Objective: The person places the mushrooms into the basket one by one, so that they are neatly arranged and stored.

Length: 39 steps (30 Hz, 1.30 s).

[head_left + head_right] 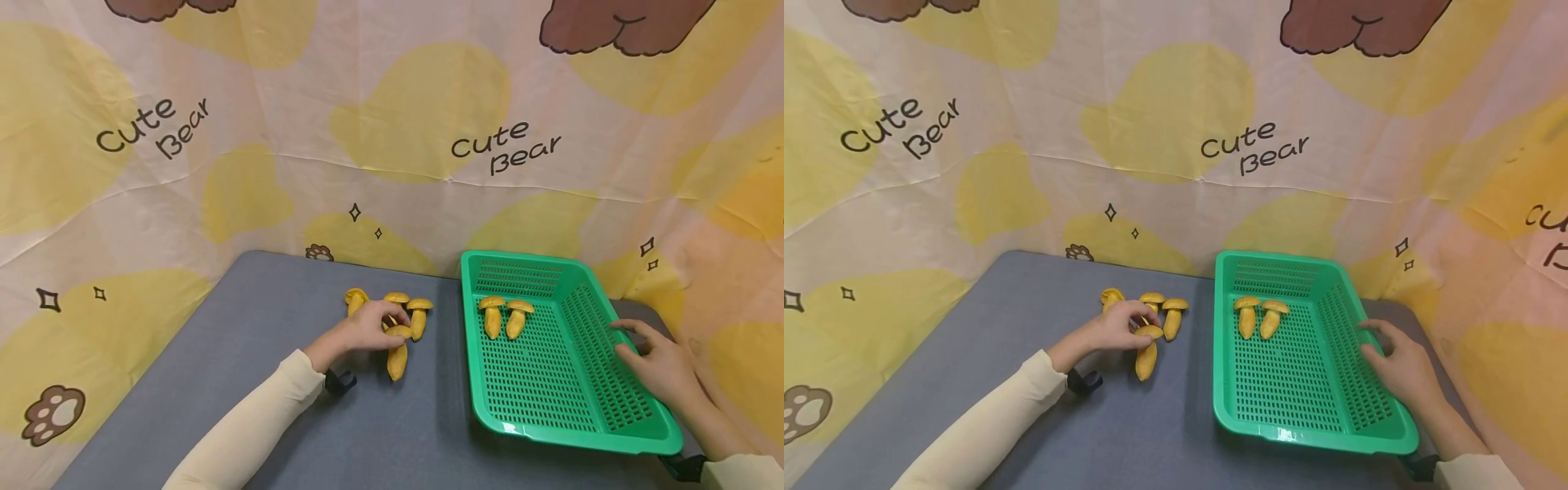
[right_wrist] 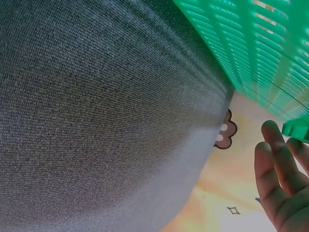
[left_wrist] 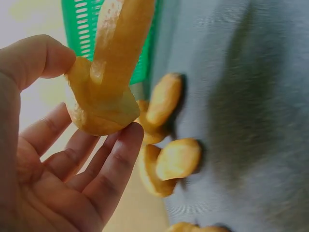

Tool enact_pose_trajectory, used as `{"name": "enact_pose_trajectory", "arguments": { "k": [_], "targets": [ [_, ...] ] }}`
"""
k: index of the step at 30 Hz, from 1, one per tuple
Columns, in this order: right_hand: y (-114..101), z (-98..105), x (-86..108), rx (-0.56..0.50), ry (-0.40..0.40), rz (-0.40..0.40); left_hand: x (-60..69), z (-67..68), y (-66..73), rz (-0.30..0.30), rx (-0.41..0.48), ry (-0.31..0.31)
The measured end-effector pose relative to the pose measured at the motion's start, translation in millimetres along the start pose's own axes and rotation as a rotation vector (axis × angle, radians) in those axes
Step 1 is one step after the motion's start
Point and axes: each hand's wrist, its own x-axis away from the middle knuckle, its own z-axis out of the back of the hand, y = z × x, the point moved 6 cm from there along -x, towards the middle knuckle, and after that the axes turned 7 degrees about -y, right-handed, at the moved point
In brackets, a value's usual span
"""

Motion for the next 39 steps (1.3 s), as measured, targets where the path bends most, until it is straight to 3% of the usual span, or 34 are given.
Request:
{"name": "enact_pose_trajectory", "arguments": {
  "k": [6, 11, 16, 32, 39],
  "targets": [
    [-1, 0, -0.4, 0.0, -0.006, 0.005, -3.6, 16.2, 14.3, -0.025, -0.045, 0.051],
    [-1, 1, 0.3, 0.0, -0.012, 0.007, -10.1, 24.8, 25.1, -0.018, -0.023, 0.053],
    [1, 1, 1.1, 0.002, -0.019, 0.004, -19.6, 29.3, 34.8, 0.005, 0.025, 0.035],
    [0, -1, 1.0, 0.017, -0.013, -0.008, -52.8, 49.5, 72.3, -0.097, 0.043, 0.094],
    [-2, 0, -0.1, 0.016, -0.012, -0.002, -68.3, 49.2, 88.2, -0.103, 0.068, 0.063]
  ]
}}
